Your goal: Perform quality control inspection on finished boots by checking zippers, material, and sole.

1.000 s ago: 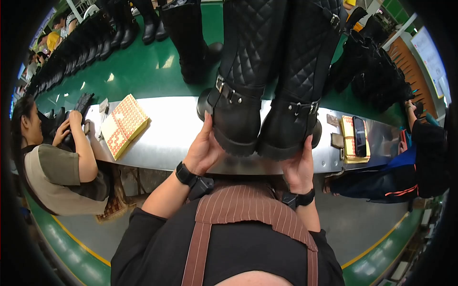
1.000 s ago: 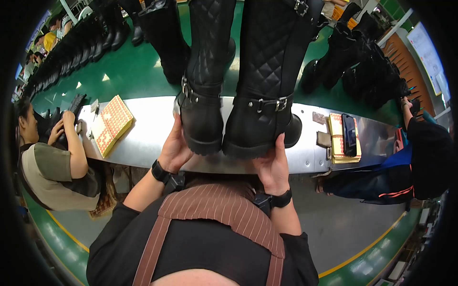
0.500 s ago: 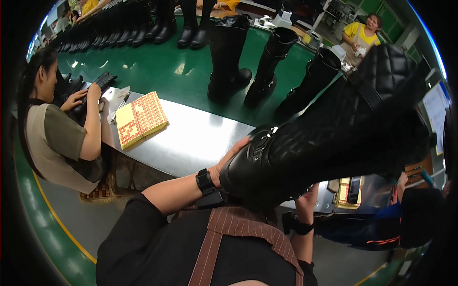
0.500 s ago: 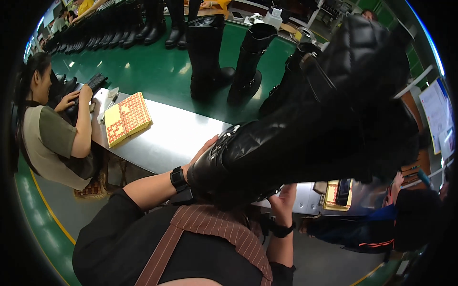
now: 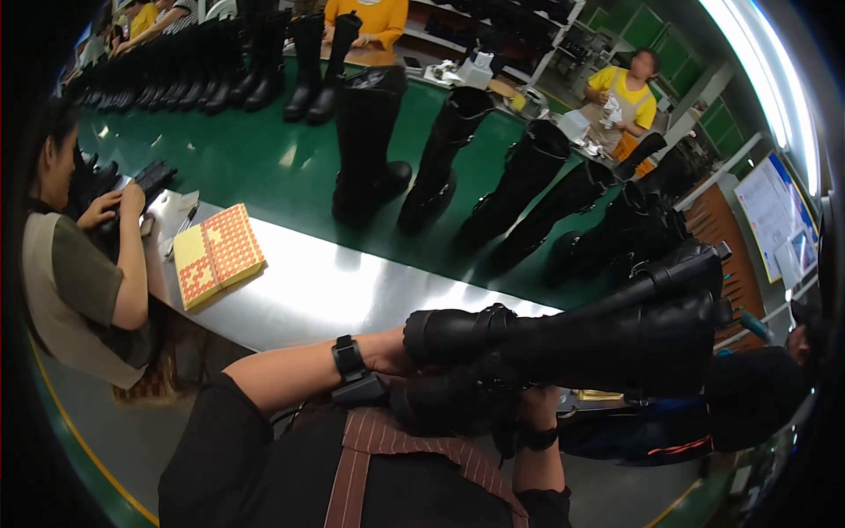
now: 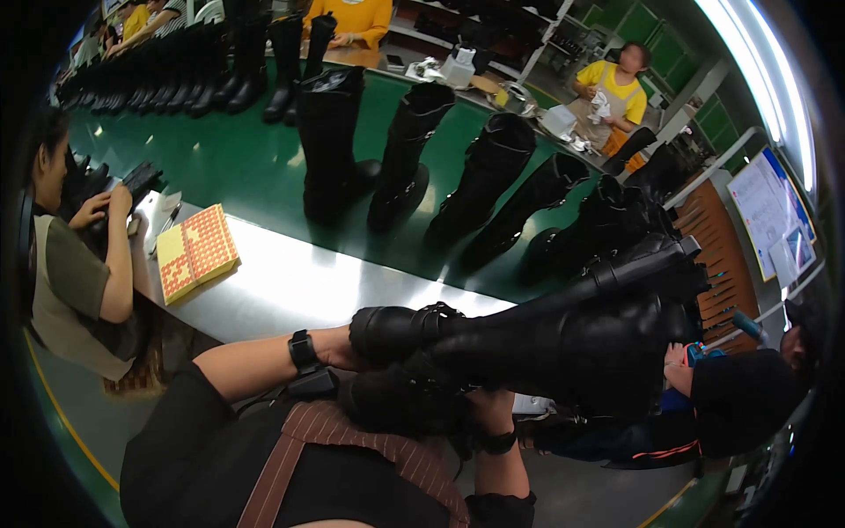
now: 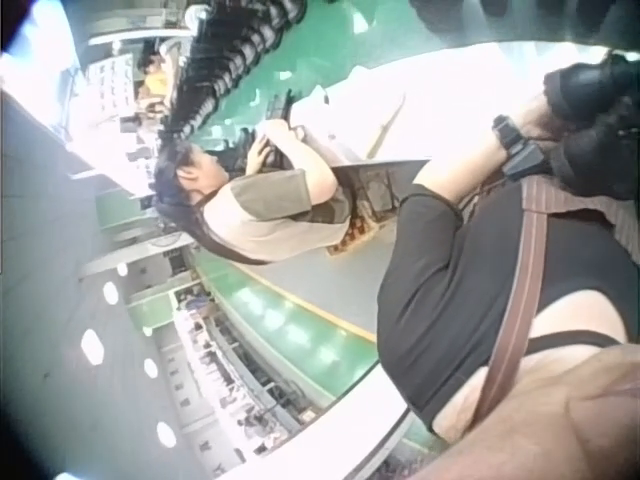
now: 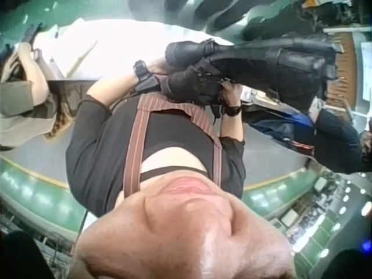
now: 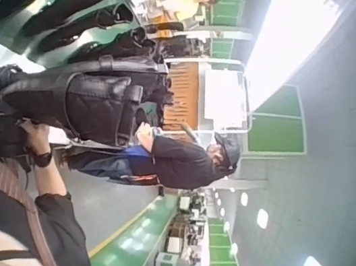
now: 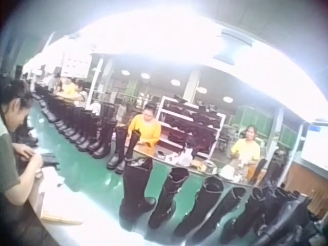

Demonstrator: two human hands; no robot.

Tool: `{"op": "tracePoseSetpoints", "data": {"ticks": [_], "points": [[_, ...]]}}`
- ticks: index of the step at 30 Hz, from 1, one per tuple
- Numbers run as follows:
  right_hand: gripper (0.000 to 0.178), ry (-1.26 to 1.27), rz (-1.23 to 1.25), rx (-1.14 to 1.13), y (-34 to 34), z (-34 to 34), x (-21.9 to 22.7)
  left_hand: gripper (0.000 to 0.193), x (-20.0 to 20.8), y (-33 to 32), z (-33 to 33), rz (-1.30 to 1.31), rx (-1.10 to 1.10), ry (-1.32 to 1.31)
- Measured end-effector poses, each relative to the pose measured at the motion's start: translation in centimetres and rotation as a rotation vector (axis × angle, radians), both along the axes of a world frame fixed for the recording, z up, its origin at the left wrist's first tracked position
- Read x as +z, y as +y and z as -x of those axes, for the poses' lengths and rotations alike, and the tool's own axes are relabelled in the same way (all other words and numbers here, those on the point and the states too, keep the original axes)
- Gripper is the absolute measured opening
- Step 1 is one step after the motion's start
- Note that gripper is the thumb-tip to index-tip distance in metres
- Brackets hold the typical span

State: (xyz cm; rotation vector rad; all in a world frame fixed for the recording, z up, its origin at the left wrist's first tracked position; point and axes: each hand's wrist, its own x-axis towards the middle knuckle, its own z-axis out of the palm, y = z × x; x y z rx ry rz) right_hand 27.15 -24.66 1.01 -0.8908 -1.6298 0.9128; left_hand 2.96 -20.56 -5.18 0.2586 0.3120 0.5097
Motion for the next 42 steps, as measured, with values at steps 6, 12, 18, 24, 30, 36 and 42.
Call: {"op": "tracePoseSetpoints", "data": {"ticks": [6,12,18,24,30,36,42], "points": [[0.031,-0.065,0.030,-0.325,0.3,-1.1,-0.2,0.032,0.4,1.1,4.0,-0.255,0.319,0.521],[0.035,-0.019,0.150,-0.347,1.5,-0.3,-1.6,0.036,-1.2,6.6,11.4,-1.130,0.999,1.641],[0.041,0.020,0.240,-0.320,1.7,-1.1,-2.0,0.048,-0.5,14.0,18.2,-1.143,1.099,2.165],[0.044,0.023,0.222,-0.364,1.8,-1.1,-2.5,0.034,-0.5,19.4,17.2,-0.985,1.261,1.536],[0.048,-0.025,0.225,-0.361,1.7,-1.6,-3.0,0.068,-0.7,19.6,11.5,-1.188,1.242,1.510],[0.052,0.053,0.295,-0.387,1.4,-1.3,-3.0,0.082,-0.7,20.0,7.5,-1.075,1.114,1.923],[0.057,0.063,0.245,-0.409,1.6,-1.1,-3.1,0.036,-0.4,23.5,10.5,-0.891,1.466,1.927]]}}
